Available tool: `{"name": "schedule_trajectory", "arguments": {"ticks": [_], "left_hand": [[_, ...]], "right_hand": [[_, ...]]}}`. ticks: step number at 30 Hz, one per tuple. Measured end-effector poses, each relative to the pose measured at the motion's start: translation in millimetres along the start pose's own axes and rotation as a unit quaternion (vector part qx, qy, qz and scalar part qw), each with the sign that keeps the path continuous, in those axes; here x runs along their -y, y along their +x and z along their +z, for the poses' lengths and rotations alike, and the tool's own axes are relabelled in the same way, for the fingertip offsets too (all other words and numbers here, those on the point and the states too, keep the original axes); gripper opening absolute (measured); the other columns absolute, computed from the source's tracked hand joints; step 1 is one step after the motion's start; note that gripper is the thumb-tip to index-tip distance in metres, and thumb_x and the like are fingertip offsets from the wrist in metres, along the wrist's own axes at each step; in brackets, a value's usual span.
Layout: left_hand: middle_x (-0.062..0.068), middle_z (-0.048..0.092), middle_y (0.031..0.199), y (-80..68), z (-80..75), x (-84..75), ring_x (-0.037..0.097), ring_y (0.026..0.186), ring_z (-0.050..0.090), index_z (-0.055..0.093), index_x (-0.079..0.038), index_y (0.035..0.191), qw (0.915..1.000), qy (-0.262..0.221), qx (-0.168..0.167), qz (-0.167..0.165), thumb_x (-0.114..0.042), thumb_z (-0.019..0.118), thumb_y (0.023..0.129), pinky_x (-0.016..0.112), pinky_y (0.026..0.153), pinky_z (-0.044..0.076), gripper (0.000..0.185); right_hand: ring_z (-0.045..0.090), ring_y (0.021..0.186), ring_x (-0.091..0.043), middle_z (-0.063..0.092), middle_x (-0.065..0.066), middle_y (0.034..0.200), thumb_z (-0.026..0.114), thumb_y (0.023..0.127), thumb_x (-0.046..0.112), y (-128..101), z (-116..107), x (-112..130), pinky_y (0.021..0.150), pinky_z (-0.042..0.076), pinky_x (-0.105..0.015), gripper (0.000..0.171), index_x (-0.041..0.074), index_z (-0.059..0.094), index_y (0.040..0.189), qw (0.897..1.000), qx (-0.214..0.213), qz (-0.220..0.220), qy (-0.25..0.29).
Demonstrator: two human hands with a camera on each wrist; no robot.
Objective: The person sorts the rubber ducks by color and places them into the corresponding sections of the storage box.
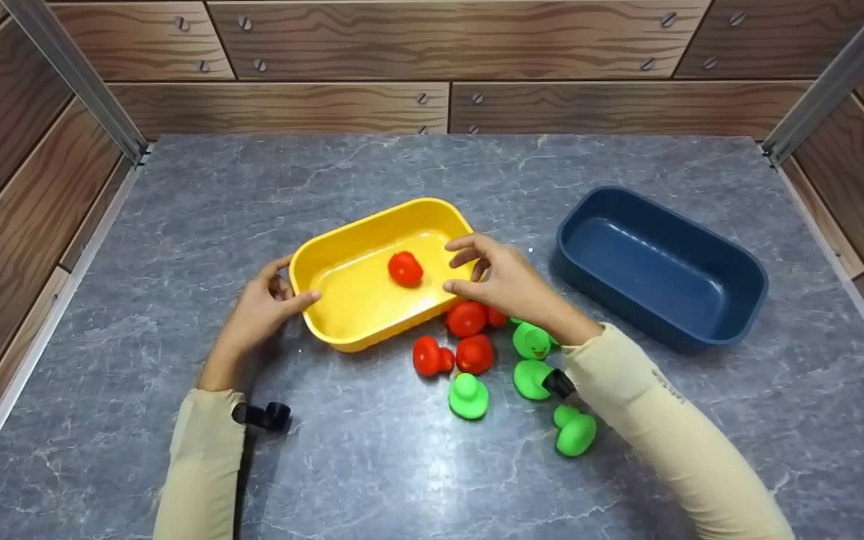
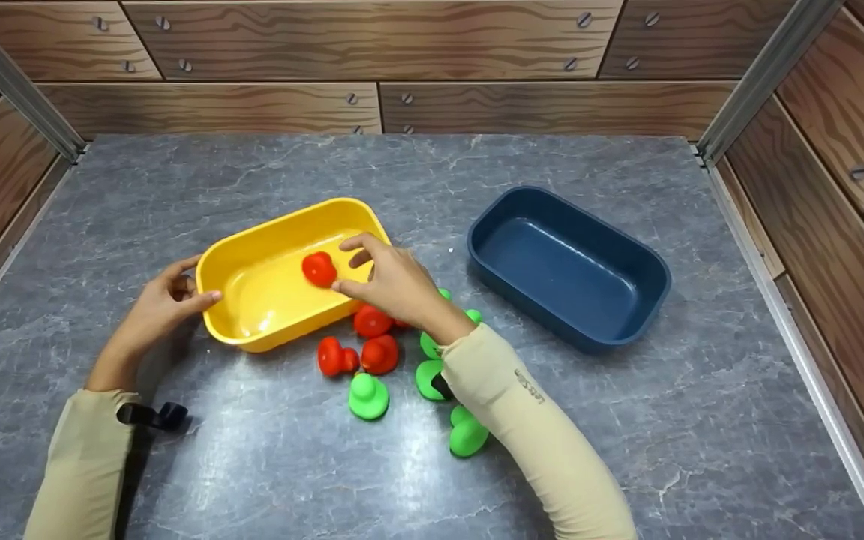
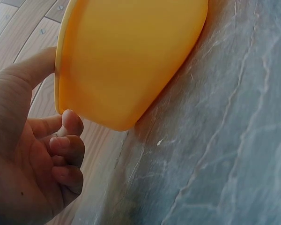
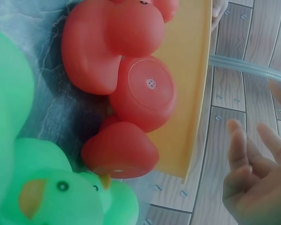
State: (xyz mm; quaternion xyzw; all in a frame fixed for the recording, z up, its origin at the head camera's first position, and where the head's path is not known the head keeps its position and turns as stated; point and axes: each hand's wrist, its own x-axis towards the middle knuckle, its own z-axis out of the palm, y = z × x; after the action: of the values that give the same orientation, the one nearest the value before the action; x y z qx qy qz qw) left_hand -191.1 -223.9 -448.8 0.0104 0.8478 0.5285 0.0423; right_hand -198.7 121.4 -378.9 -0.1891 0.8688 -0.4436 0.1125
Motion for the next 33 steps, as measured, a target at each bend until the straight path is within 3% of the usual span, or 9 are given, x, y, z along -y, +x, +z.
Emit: {"name": "schedule_trajectory", "arguments": {"ticks": [10,19,28,33], "left_hand": [[0.000,0.048,0.078,0.5,0.0,-4.1,0.008,0.062,0.043,0.036,-0.001,0.146,0.9996,-0.013,0.010,-0.024,-0.020,0.075,0.083,0.019,0.055,0.037,0.076],[0.002,0.047,0.078,-14.3,-1.8,-33.7,0.008,0.064,0.043,0.036,0.003,0.145,0.9990,-0.021,0.014,-0.037,-0.016,0.074,0.084,0.019,0.056,0.037,0.074],[0.001,0.048,0.079,-0.1,-0.4,-3.7,0.009,0.064,0.044,0.036,-0.001,0.146,0.9995,-0.011,0.008,-0.029,-0.021,0.075,0.084,0.019,0.056,0.038,0.076],[0.001,0.048,0.079,-1.9,-0.6,-4.7,0.008,0.064,0.044,0.037,-0.001,0.145,0.9998,-0.008,0.006,-0.016,-0.023,0.075,0.084,0.019,0.056,0.038,0.076]], "right_hand": [[0.056,0.080,-0.020,0.066,-0.010,0.117,0.073,0.086,0.024,-17,-8,1,0.070,0.048,-0.025,0.051,0.011,0.053,0.131,0.998,0.049,-0.027,-0.020],[0.055,0.085,-0.021,0.066,-0.012,0.119,0.072,0.087,0.028,-30,-11,1,0.072,0.046,-0.028,0.051,0.009,0.054,0.131,0.994,0.086,-0.038,-0.061],[0.054,0.076,-0.020,0.066,-0.010,0.116,0.073,0.086,0.027,-37,-10,-9,0.067,0.045,-0.025,0.050,0.008,0.056,0.128,0.988,0.126,-0.039,-0.077],[0.056,0.079,-0.021,0.064,-0.008,0.119,0.072,0.086,0.026,-40,-11,-12,0.069,0.047,-0.028,0.048,0.011,0.056,0.129,0.984,0.156,-0.025,-0.087]]}}
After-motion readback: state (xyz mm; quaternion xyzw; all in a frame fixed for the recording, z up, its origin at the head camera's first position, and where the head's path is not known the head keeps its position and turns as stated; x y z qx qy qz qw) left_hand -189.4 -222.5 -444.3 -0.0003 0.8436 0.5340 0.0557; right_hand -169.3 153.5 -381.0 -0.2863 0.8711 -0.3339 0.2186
